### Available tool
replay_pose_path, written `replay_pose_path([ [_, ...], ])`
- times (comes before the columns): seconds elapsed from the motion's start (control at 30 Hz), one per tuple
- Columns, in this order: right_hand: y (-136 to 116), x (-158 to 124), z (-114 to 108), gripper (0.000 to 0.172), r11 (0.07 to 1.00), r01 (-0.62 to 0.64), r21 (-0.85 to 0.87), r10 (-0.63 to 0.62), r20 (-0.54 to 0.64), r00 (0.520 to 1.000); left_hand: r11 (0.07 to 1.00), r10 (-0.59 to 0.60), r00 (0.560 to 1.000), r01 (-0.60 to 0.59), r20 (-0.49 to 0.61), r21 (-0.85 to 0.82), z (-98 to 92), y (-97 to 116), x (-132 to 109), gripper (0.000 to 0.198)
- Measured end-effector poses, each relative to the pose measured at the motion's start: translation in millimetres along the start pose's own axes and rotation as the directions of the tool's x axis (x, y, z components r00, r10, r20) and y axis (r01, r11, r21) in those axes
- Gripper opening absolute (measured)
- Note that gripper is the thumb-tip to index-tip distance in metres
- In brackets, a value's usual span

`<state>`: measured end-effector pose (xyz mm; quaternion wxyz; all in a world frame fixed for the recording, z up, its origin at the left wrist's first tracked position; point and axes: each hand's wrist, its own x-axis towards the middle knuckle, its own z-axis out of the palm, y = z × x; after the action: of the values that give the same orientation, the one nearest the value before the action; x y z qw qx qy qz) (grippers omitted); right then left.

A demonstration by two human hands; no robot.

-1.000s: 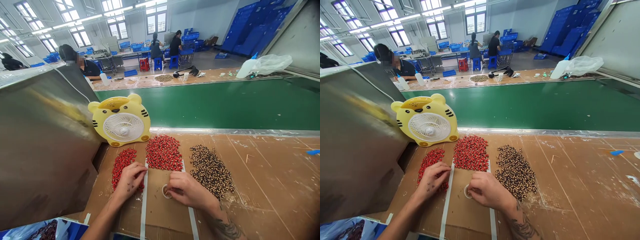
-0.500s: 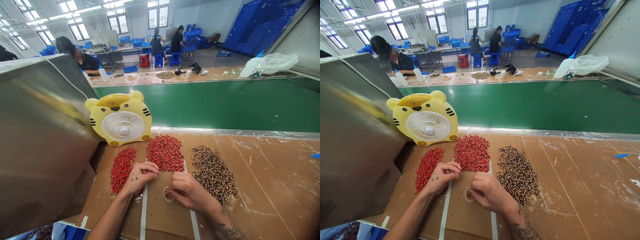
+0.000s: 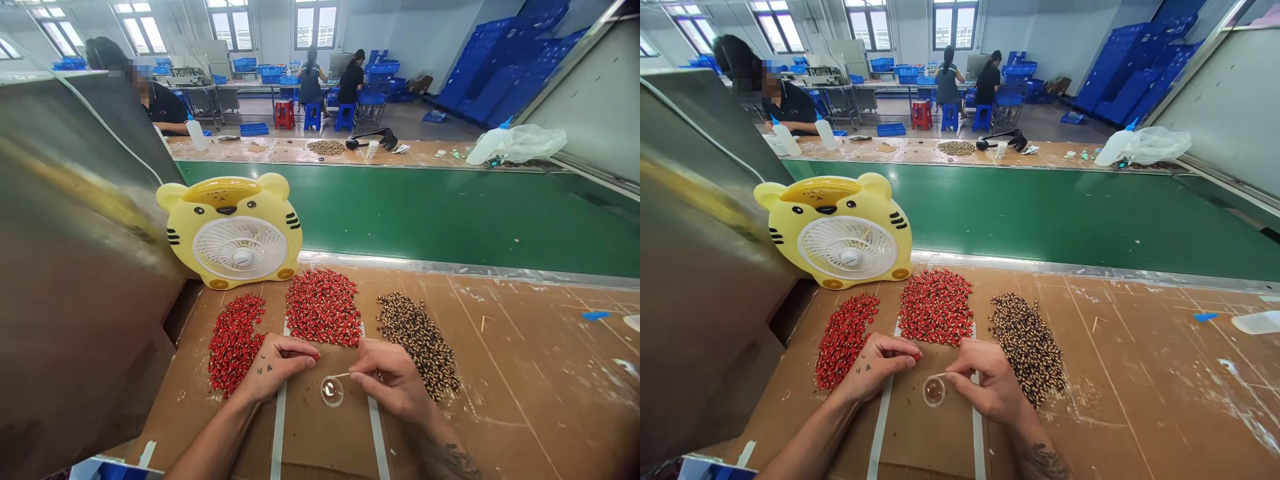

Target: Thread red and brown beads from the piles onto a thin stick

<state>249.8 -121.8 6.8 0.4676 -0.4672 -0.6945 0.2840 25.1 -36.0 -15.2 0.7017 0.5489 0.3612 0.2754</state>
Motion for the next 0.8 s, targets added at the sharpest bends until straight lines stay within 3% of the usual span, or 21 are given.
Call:
replay_pose_path([
  [0.07,-2,-1,2,0.017,0.996,0.005,0.088,0.008,-0.145,0.989,1.0,-0.016,1.0,0.016,0.01,0.019,2.6,2,-1,0.013],
  [0.17,-6,0,6,0.015,0.99,0.019,0.141,0.015,-0.234,0.972,0.999,-0.044,0.999,0.044,0.004,0.026,6.6,3,-1,0.015],
  [0.6,0,-2,13,0.012,1.0,-0.017,0.012,0.019,-0.155,0.988,0.995,-0.094,0.996,0.094,0.01,-0.033,10.3,5,-2,0.011],
  [0.8,-2,-1,13,0.012,0.999,0.032,-0.015,-0.034,-0.182,0.983,0.998,-0.044,0.999,0.043,-0.028,-0.045,10.0,2,-1,0.009],
])
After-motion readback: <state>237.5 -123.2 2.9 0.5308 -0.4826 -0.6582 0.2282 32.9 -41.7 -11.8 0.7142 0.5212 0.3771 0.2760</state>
